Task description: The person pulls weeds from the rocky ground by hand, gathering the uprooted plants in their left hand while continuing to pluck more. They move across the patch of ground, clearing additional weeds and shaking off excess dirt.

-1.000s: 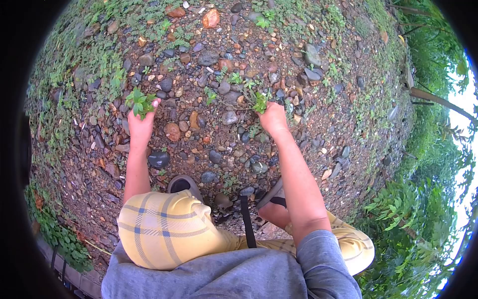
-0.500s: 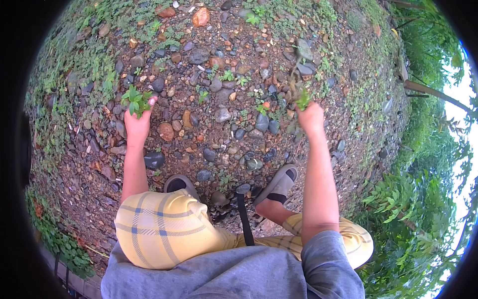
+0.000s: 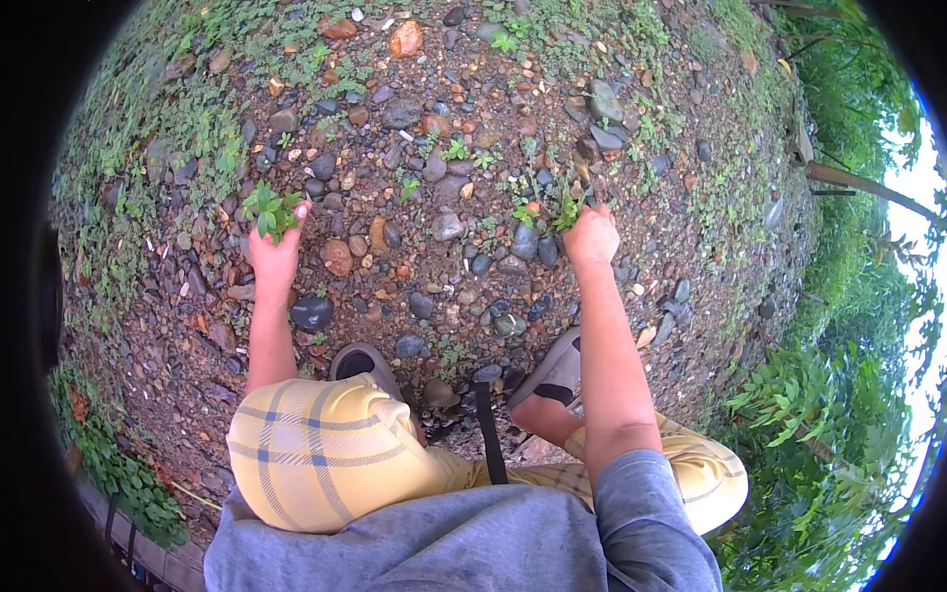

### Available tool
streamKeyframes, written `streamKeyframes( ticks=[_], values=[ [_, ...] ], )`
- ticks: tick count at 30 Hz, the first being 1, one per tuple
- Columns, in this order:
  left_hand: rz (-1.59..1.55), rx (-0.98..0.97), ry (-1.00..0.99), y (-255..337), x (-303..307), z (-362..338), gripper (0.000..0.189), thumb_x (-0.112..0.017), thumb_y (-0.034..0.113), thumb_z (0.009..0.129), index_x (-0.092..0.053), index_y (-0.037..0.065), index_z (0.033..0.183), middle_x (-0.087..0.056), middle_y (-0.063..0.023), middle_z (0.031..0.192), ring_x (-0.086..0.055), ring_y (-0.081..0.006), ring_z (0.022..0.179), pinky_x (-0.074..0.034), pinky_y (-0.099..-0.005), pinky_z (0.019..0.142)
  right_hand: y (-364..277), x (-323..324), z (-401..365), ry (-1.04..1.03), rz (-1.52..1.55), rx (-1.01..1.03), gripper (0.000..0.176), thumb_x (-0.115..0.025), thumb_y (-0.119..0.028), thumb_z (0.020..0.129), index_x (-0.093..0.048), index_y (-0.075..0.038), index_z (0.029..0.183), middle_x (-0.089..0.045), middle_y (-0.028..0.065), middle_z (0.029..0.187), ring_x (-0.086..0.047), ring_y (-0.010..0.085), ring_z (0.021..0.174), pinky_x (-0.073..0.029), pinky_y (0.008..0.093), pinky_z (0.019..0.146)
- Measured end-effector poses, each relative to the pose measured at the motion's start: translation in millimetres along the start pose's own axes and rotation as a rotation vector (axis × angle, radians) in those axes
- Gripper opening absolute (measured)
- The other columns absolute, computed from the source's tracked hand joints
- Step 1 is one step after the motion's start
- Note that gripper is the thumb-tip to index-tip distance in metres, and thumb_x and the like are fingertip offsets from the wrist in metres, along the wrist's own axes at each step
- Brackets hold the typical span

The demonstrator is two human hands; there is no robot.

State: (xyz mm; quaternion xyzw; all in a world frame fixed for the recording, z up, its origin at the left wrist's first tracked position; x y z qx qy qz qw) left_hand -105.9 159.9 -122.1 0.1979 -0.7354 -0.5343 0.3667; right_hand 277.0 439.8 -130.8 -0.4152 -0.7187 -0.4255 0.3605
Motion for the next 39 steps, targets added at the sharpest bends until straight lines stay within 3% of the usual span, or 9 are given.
streamKeyframes(
  ticks=[4,8,9,15,18,23,26,31,39],
  values=[
    [0.008,-0.011,-0.02,0,-3,-2,0.019,-0.068,0.016,0.083,-0.067,0.001,0.095,-0.069,-0.0047,0.088,-0.06,-0.0101,0.079,-0.046,-0.0269,0.076,-13,6,-6,0.109,-0.033,0.06,0.05,-0.074,-0.048,0.068,-0.066,-0.006,0.093,-0.062,0.0129,0.103,-0.061,0.0262,0.098,-0.05,0.0366,0.084],
    [0.051,-0.017,-0.008,8,0,-1,0.019,-0.068,0.016,0.083,-0.067,0.001,0.095,-0.069,-0.005,0.088,-0.06,-0.0104,0.079,-0.046,-0.0269,0.076,-10,7,3,-0.004,-0.054,-0.003,0.046,-0.074,-0.044,0.07,-0.066,-0.005,0.093,-0.064,0.0124,0.102,-0.063,0.0272,0.095,-0.051,0.037,0.082],
    [0.031,-0.008,0.003,7,1,-1,0.019,-0.068,0.017,0.083,-0.067,0.001,0.095,-0.069,-0.0052,0.087,-0.06,-0.0105,0.078,-0.046,-0.027,0.076,-6,3,9,-0.117,-0.065,-0.064,0.026,-0.068,-0.025,0.076,-0.066,-0.008,0.096,-0.062,0.0094,0.106,-0.059,0.0217,0.104,-0.05,0.0335,0.083],
    [0.016,0.006,0.027,-5,7,4,0.022,-0.07,0.019,0.082,-0.066,0.001,0.095,-0.069,-0.0055,0.086,-0.06,-0.0109,0.077,-0.046,-0.027,0.074,-17,1,10,0.052,-0.168,0.161,0.018,-0.06,-0.011,0.074,-0.067,-0.008,0.09,-0.063,0.0126,0.098,-0.063,0.0278,0.092,-0.052,0.0375,0.079],
    [0.018,0.002,0.03,-1,5,1,0.023,-0.07,0.02,0.082,-0.066,0.001,0.095,-0.068,-0.0051,0.085,-0.06,-0.0109,0.076,-0.047,-0.0271,0.073,-14,-1,0,0.174,-0.1,0.152,0.018,-0.056,-0.009,0.076,-0.067,-0.009,0.09,-0.063,0.0119,0.096,-0.062,0.0283,0.092,-0.052,0.0379,0.078],
    [0.055,0.048,-0.019,-6,2,4,0.021,-0.068,0.019,0.084,-0.068,0.003,0.098,-0.069,-0.0043,0.093,-0.061,-0.0106,0.087,-0.045,-0.0264,0.083,-10,-9,14,-0.011,-0.159,0.053,0.018,-0.059,-0.013,0.076,-0.068,-0.008,0.09,-0.065,0.0111,0.1,-0.064,0.0249,0.092,-0.052,0.0335,0.079],
    [-0.02,0.007,0.04,-2,7,5,0.023,-0.071,0.02,0.081,-0.066,0.002,0.094,-0.068,-0.0048,0.084,-0.059,-0.0104,0.076,-0.047,-0.0273,0.073,-7,-11,20,-0.114,-0.132,0.029,0.026,-0.062,-0.023,0.076,-0.068,-0.004,0.093,-0.066,0.0155,0.1,-0.065,0.0267,0.093,-0.052,0.0344,0.081],
    [0.017,-0.008,0.031,-3,11,5,0.023,-0.071,0.02,0.082,-0.067,0.002,0.095,-0.068,-0.0048,0.087,-0.059,-0.0099,0.077,-0.047,-0.0269,0.074,-9,12,16,-0.192,-0.038,-0.038,0.044,-0.068,-0.035,0.071,-0.066,-0.001,0.098,-0.066,0.0181,0.101,-0.065,0.0283,0.096,-0.051,0.0349,0.084],
    [0.029,0.014,0.024,6,8,1,0.022,-0.07,0.019,0.082,-0.067,0.002,0.095,-0.069,-0.0053,0.088,-0.06,-0.01,0.078,-0.046,-0.0265,0.076,29,-12,44,-0.236,0.157,-0.032,0.04,-0.066,-0.03,0.074,-0.064,-0.001,0.101,-0.063,0.0219,0.105,-0.061,0.0344,0.099,-0.048,0.0396,0.089]
  ],
)
Point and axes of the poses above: each hand's wrist, its own z-axis towards the middle knuckle, its own x-axis out of the back of the hand, y = z × x, the point moved 8 cm from there along z, towards the middle knuckle
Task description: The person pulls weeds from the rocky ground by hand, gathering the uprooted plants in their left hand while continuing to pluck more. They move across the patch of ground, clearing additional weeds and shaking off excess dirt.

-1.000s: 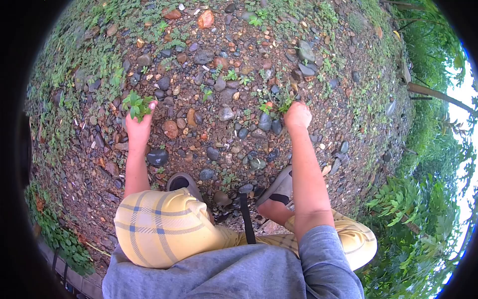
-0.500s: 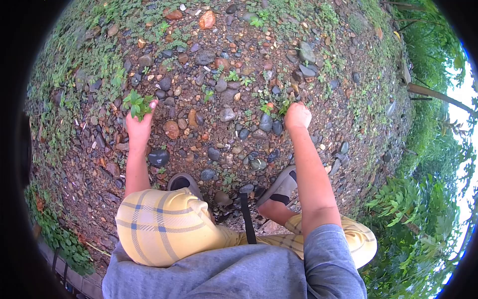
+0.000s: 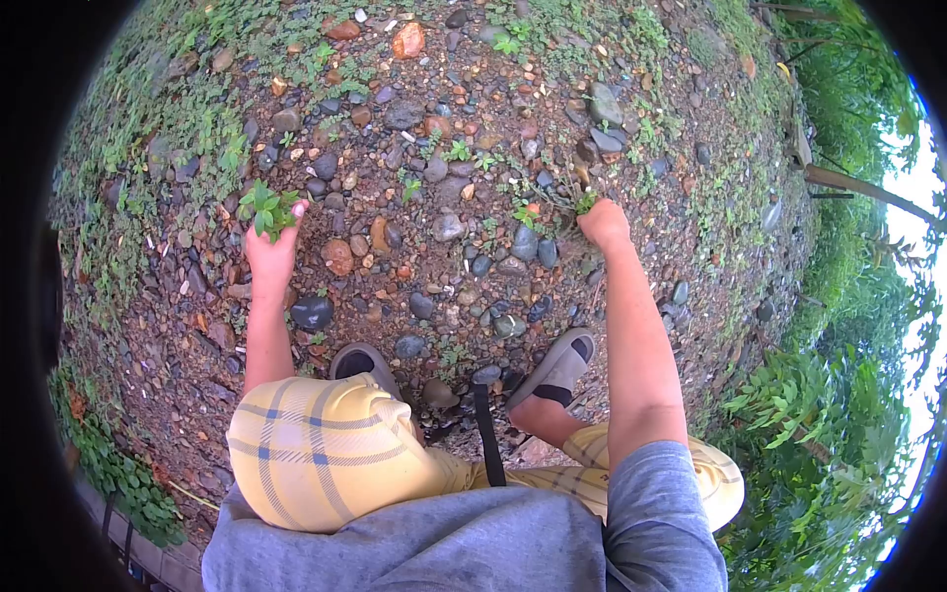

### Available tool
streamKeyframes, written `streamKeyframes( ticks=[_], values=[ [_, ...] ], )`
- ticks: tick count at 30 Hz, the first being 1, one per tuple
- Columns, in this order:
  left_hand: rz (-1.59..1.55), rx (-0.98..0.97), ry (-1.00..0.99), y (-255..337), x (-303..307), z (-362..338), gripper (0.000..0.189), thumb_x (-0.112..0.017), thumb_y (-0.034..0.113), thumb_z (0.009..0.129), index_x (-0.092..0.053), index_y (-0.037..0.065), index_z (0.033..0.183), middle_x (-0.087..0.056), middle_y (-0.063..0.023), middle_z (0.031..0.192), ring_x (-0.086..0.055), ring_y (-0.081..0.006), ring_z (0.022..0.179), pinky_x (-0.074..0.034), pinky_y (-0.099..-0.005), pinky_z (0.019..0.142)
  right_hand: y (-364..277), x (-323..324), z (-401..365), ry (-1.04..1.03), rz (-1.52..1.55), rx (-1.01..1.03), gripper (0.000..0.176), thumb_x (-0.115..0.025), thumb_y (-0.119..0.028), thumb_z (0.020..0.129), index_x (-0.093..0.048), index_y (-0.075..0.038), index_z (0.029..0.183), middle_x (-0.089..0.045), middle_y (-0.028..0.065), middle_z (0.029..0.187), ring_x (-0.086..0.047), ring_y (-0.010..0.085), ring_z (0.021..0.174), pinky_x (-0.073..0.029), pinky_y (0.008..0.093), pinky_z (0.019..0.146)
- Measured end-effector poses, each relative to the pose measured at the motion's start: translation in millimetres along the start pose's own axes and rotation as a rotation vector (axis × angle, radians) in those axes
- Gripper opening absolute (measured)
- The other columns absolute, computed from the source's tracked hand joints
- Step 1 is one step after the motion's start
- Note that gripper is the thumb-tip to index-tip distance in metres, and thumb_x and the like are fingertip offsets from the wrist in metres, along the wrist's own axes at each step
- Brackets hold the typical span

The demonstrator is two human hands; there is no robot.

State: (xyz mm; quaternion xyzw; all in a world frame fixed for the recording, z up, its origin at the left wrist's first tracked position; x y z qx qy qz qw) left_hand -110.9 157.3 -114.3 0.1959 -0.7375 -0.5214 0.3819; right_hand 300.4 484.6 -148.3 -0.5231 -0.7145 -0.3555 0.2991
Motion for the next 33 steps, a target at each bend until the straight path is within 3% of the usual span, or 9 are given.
streamKeyframes(
  ticks=[8,11,17,20,23,25,27,29,33],
  values=[
    [-0.027,-0.006,-0.005,3,-2,0,0.022,-0.07,0.019,0.082,-0.067,0.001,0.095,-0.069,-0.0053,0.088,-0.06,-0.0101,0.079,-0.046,-0.0267,0.075,2,2,-4,-0.004,0.073,0.024,0.038,-0.068,-0.031,0.075,-0.065,-0.001,0.098,-0.064,0.0224,0.1,-0.061,0.0356,0.097,-0.048,0.0407,0.086],
    [-0.032,-0.001,0.005,-8,0,1,0.021,-0.07,0.018,0.082,-0.067,0.001,0.095,-0.069,-0.005,0.087,-0.059,-0.0097,0.078,-0.046,-0.0265,0.075,8,1,-3,0.087,0.14,-0.016,0.035,-0.069,-0.031,0.073,-0.067,-0.003,0.095,-0.065,0.0221,0.098,-0.061,0.0361,0.096,-0.048,0.0406,0.086],
    [-0.008,-0.008,0.012,-3,4,0,0.022,-0.07,0.019,0.082,-0.067,0.001,0.094,-0.068,-0.0046,0.086,-0.059,-0.0102,0.077,-0.046,-0.0265,0.074,54,4,20,0.211,0.674,-0.177,0.028,-0.067,-0.026,0.071,-0.069,-0.005,0.088,-0.068,0.0156,0.083,-0.065,0.0255,0.078,-0.049,0.0357,0.074],
    [-0.022,0.0,0.024,-4,5,0,0.022,-0.07,0.019,0.082,-0.067,0.001,0.094,-0.068,-0.0048,0.086,-0.059,-0.0101,0.076,-0.046,-0.0265,0.074,71,21,28,0.324,0.87,-0.11,0.027,-0.064,-0.022,0.072,-0.066,0.001,0.087,-0.064,0.0111,0.074,-0.058,0.0197,0.065,-0.045,0.0326,0.063],
    [-0.018,-0.031,0.011,-2,1,0,0.022,-0.07,0.019,0.082,-0.066,0.001,0.094,-0.068,-0.0048,0.085,-0.059,-0.0097,0.076,-0.046,-0.0264,0.074,41,47,-5,0.239,0.59,-0.095,0.028,-0.066,-0.024,0.074,-0.066,0.001,0.087,-0.063,0.0094,0.072,-0.056,0.0181,0.062,-0.044,0.0322,0.06],
    [-0.007,-0.023,0.004,4,-2,-1,0.022,-0.07,0.018,0.082,-0.066,0.001,0.094,-0.068,-0.0047,0.086,-0.059,-0.0096,0.077,-0.046,-0.0266,0.074,30,18,5,0.074,0.436,-0.003,0.04,-0.066,-0.036,0.077,-0.067,0.002,0.089,-0.067,0.0151,0.08,-0.064,0.0226,0.072,-0.048,0.0336,0.068],
    [-0.006,-0.026,-0.003,9,-4,-2,0.022,-0.07,0.018,0.082,-0.066,0.001,0.094,-0.068,-0.0046,0.086,-0.059,-0.0096,0.077,-0.046,-0.0266,0.074,2,15,-17,0.113,0.058,-0.043,0.053,-0.064,-0.05,0.075,-0.068,0.0,0.09,-0.067,0.0211,0.089,-0.066,0.031,0.088,-0.051,0.0395,0.08],
    [-0.012,-0.039,-0.008,11,-3,-2,0.021,-0.07,0.018,0.082,-0.066,0.001,0.094,-0.068,-0.0046,0.087,-0.06,-0.0097,0.078,-0.046,-0.0265,0.075,-15,-1,-25,0.059,-0.1,-0.023,0.057,-0.067,-0.052,0.072,-0.066,0.0,0.094,-0.066,0.021,0.094,-0.065,0.0315,0.092,-0.051,0.0406,0.082],
    [-0.015,-0.028,0.01,0,6,-2,0.021,-0.07,0.018,0.082,-0.067,0.001,0.094,-0.069,-0.0049,0.088,-0.06,-0.0098,0.078,-0.047,-0.0262,0.075,-23,0,-28,0.026,-0.065,-0.059,0.064,-0.072,-0.053,0.067,-0.063,0.0,0.101,-0.066,0.0202,0.1,-0.064,0.0317,0.093,-0.051,0.0401,0.082]
  ],
)
Point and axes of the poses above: each hand's wrist, its own z-axis towards the middle knuckle, its own x-axis out of the back of the hand, y = z × x, the point moved 8 cm from there along z, towards the middle knuckle
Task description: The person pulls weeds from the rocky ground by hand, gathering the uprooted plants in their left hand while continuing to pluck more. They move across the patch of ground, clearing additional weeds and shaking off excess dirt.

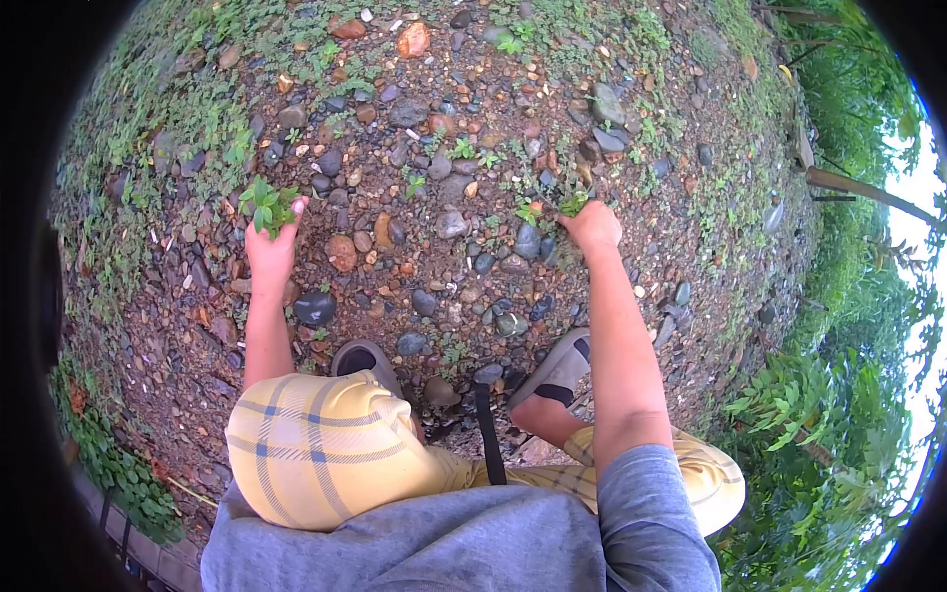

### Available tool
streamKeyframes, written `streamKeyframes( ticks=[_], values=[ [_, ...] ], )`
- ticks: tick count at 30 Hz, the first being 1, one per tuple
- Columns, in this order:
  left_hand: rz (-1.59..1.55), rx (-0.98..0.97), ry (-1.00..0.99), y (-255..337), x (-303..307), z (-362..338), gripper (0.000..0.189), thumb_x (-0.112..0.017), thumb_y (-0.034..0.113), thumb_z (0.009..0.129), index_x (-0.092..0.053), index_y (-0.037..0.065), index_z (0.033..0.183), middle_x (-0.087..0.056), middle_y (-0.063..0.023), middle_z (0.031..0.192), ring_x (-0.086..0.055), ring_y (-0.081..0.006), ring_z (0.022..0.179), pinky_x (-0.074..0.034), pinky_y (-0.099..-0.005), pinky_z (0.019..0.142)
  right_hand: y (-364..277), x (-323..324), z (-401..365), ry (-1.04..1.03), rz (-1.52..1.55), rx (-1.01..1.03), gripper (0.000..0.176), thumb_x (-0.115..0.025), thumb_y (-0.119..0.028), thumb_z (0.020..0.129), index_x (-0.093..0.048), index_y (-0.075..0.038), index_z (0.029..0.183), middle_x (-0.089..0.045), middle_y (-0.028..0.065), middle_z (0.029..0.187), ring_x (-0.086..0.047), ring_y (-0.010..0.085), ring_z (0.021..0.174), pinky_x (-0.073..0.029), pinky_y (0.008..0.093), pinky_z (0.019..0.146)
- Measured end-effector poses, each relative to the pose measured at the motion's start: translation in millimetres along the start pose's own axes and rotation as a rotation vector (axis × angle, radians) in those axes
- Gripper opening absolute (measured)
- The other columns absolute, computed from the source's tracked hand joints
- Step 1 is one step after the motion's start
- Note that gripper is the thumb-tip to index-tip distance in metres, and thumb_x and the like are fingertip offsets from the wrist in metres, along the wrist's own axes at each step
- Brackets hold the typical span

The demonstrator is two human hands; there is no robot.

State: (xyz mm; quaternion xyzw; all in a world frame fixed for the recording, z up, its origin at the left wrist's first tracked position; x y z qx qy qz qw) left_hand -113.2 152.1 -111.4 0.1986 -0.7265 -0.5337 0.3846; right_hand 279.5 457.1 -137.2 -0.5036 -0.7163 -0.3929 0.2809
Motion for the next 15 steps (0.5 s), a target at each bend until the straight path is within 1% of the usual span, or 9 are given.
streamKeyframes(
  ticks=[3,6,9,12,15],
  values=[
    [0.015,-0.003,0.006,-1,4,0,0.022,-0.07,0.019,0.082,-0.067,0.001,0.094,-0.069,-0.0052,0.088,-0.06,-0.0099,0.078,-0.047,-0.0263,0.074,-4,8,-5,-0.065,-0.017,0.019,0.069,-0.076,-0.052,0.063,-0.06,0.001,0.105,-0.065,0.0195,0.101,-0.064,0.031,0.094,-0.051,0.0395,0.082],
    [-0.003,0.002,0.011,-6,1,-2,0.022,-0.07,0.02,0.082,-0.066,0.001,0.094,-0.069,-0.0052,0.087,-0.06,-0.0102,0.078,-0.047,-0.0269,0.074,-7,6,-5,-0.059,-0.093,0.051,0.068,-0.077,-0.049,0.063,-0.06,0.001,0.105,-0.065,0.0192,0.101,-0.064,0.0306,0.095,-0.051,0.0391,0.083],
    [0.0,-0.023,0.001,-3,-2,-3,0.023,-0.07,0.02,0.082,-0.066,0.001,0.093,-0.068,-0.0049,0.084,-0.06,-0.0105,0.077,-0.047,-0.0275,0.073,-8,4,-6,-0.048,-0.11,0.037,0.064,-0.077,-0.048,0.063,-0.062,-0.001,0.103,-0.065,0.0186,0.102,-0.064,0.0299,0.095,-0.051,0.0386,0.084],
    [0.01,0.011,0.003,4,0,-3,0.022,-0.07,0.02,0.082,-0.066,0.001,0.093,-0.068,-0.005,0.085,-0.06,-0.0105,0.077,-0.047,-0.0271,0.073,-2,-4,2,-0.04,-0.073,0.028,0.055,-0.075,-0.043,0.066,-0.064,0.0,0.099,-0.066,0.0191,0.1,-0.064,0.0305,0.096,-0.05,0.0384,0.084],
    [-0.046,0.012,0.012,-1,2,-2,0.021,-0.07,0.019,0.082,-0.066,0.001,0.093,-0.068,-0.0049,0.085,-0.06,-0.0102,0.077,-0.047,-0.0268,0.073,7,-10,13,-0.051,0.055,-0.036,0.043,-0.069,-0.033,0.071,-0.066,0.001,0.096,-0.066,0.0215,0.098,-0.063,0.0329,0.097,-0.05,0.0387,0.084]
  ],
)
Point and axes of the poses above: each hand's wrist, its own z-axis towards the middle knuckle, its own x-axis out of the back of the hand, y = z × x, the point moved 8 cm from there along z, towards the middle knuckle
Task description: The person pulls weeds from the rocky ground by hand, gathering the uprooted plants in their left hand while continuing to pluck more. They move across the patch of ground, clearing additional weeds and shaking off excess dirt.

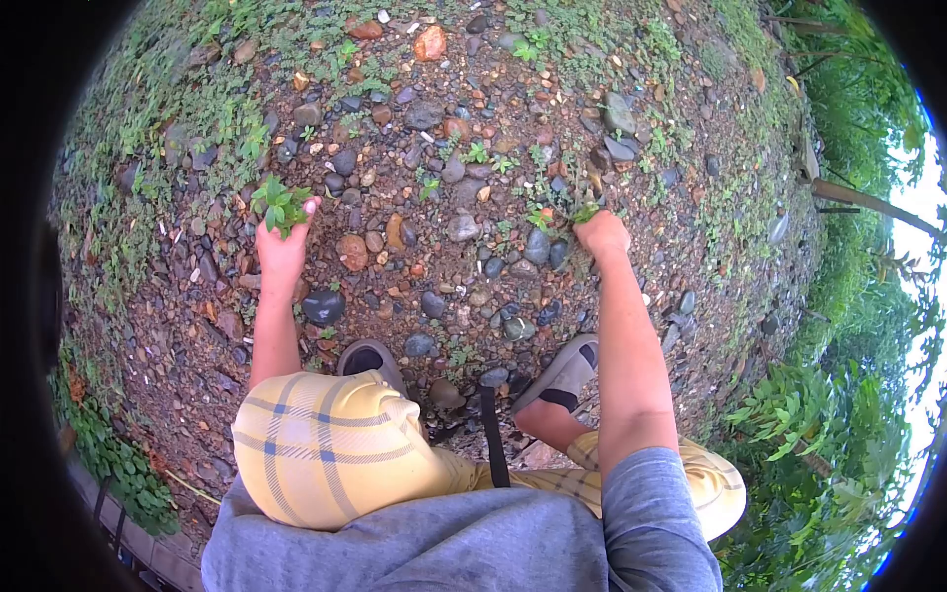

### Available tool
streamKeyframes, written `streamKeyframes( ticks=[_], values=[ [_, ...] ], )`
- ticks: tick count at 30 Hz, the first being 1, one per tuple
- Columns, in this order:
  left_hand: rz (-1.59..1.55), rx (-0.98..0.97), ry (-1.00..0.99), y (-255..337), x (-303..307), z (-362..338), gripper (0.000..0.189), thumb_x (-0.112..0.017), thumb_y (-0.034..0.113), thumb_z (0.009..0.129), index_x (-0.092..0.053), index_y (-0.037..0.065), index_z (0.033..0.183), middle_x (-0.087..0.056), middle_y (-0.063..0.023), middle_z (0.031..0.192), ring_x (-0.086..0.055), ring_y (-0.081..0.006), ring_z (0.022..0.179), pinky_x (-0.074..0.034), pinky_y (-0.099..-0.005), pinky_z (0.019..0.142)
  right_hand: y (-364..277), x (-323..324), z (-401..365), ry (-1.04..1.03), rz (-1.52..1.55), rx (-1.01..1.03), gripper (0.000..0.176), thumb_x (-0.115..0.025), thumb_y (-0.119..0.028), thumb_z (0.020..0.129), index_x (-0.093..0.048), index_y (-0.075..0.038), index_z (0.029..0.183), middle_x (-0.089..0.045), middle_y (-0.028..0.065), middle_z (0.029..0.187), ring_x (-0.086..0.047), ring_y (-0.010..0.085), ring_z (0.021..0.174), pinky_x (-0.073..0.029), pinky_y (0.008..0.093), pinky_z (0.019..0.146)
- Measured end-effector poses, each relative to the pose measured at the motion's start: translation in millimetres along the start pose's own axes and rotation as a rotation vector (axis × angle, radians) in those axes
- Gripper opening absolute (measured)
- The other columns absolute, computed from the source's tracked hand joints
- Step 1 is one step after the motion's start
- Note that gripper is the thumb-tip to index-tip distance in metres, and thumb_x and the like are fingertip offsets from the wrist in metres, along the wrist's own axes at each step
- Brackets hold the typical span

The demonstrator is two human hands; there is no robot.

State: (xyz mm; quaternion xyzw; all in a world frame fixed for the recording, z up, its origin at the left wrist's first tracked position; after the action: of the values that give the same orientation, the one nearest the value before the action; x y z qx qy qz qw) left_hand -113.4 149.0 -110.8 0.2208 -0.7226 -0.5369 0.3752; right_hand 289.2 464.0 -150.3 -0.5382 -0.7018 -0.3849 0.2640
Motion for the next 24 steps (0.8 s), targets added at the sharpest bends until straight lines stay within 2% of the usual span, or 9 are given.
streamKeyframes(
  ticks=[3,4,7,8,12,15,19,20,24],
  values=[
    [0.012,0.004,0.012,-11,3,1,0.021,-0.07,0.019,0.082,-0.067,0.001,0.093,-0.068,-0.0048,0.086,-0.06,-0.0098,0.077,-0.047,-0.0264,0.073,24,-8,15,0.089,0.255,-0.041,0.037,-0.063,-0.027,0.073,-0.066,0.003,0.094,-0.066,0.0221,0.093,-0.065,0.0296,0.092,-0.049,0.0377,0.08],
    [0.024,0.003,0.01,-10,3,1,0.021,-0.07,0.019,0.082,-0.067,0.001,0.093,-0.068,-0.0045,0.085,-0.06,-0.0097,0.076,-0.047,-0.0263,0.073,43,-32,39,0.062,0.452,0.01,0.033,-0.061,-0.022,0.075,-0.065,0.002,0.097,-0.067,0.0167,0.086,-0.064,0.0256,0.079,-0.049,0.0376,0.073],
    [0.048,0.002,0.008,-4,4,-1,0.021,-0.07,0.019,0.082,-0.066,0.001,0.093,-0.068,-0.0038,0.084,-0.059,-0.0096,0.074,-0.046,-0.0262,0.072,54,-48,31,-0.118,0.961,-0.088,0.036,-0.062,-0.019,0.076,-0.061,0.005,0.103,-0.065,0.017,0.097,-0.062,0.0268,0.085,-0.048,0.0371,0.076],
    [0.048,0.005,0.01,-2,4,-1,0.021,-0.07,0.019,0.082,-0.066,0.001,0.092,-0.068,-0.0036,0.083,-0.059,-0.0097,0.074,-0.046,-0.0263,0.072,58,-47,26,-0.143,1.017,-0.089,0.032,-0.061,-0.013,0.077,-0.058,0.005,0.103,-0.063,0.0116,0.093,-0.058,0.0219,0.081,-0.046,0.0355,0.074],
    [0.077,-0.008,0.028,-5,5,-2,0.022,-0.071,0.02,0.082,-0.066,0.001,0.091,-0.067,-0.0035,0.081,-0.058,-0.0101,0.072,-0.046,-0.0266,0.071,51,-30,-4,0.014,1.068,-0.02,0.03,-0.059,-0.011,0.077,-0.057,0.003,0.104,-0.063,0.0096,0.093,-0.058,0.0198,0.083,-0.045,0.0325,0.075],
    [0.111,0.065,-0.022,-7,3,-2,0.021,-0.067,0.02,0.085,-0.069,0.003,0.098,-0.069,-0.0037,0.093,-0.06,-0.0112,0.085,-0.044,-0.0266,0.083,58,-43,5,0.139,1.058,0.034,0.03,-0.058,-0.011,0.078,-0.058,0.002,0.105,-0.063,0.0081,0.095,-0.058,0.0185,0.083,-0.045,0.0311,0.075],
    [0.13,0.055,-0.035,-8,1,-1,0.022,-0.067,0.02,0.085,-0.069,0.004,0.099,-0.069,-0.0036,0.092,-0.06,-0.0111,0.085,-0.044,-0.0265,0.082,55,-46,-2,0.12,1.47,0.102,0.03,-0.055,-0.009,0.078,-0.058,-0.001,0.107,-0.063,0.0061,0.097,-0.056,0.0176,0.087,-0.044,0.0316,0.08],
    [0.13,0.057,-0.034,-6,0,-2,0.022,-0.067,0.02,0.085,-0.069,0.004,0.099,-0.069,-0.0036,0.092,-0.059,-0.0111,0.085,-0.044,-0.0265,0.082,60,-52,-6,0.089,1.552,-0.011,0.031,-0.054,-0.008,0.078,-0.058,-0.002,0.108,-0.063,0.0052,0.097,-0.055,0.0179,0.088,-0.043,0.0323,0.081],
    [0.082,0.01,-0.012,-4,-5,-1,0.022,-0.071,0.02,0.081,-0.067,0.002,0.093,-0.068,-0.0044,0.084,-0.059,-0.0101,0.075,-0.046,-0.0267,0.073,74,-69,17,0.055,1.564,0.006,0.03,-0.054,-0.009,0.079,-0.058,-0.002,0.108,-0.062,0.0051,0.097,-0.055,0.0183,0.089,-0.043,0.033,0.081]
  ],
)
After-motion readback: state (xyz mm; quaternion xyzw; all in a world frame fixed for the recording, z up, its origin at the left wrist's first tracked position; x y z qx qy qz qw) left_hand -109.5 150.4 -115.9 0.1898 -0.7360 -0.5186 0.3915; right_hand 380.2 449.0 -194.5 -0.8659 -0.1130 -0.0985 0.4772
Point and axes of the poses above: each hand's wrist, its own z-axis towards the middle knuckle, its own x-axis out of the back of the hand, y = z × x, the point moved 8 cm from there along z, towards the middle knuckle
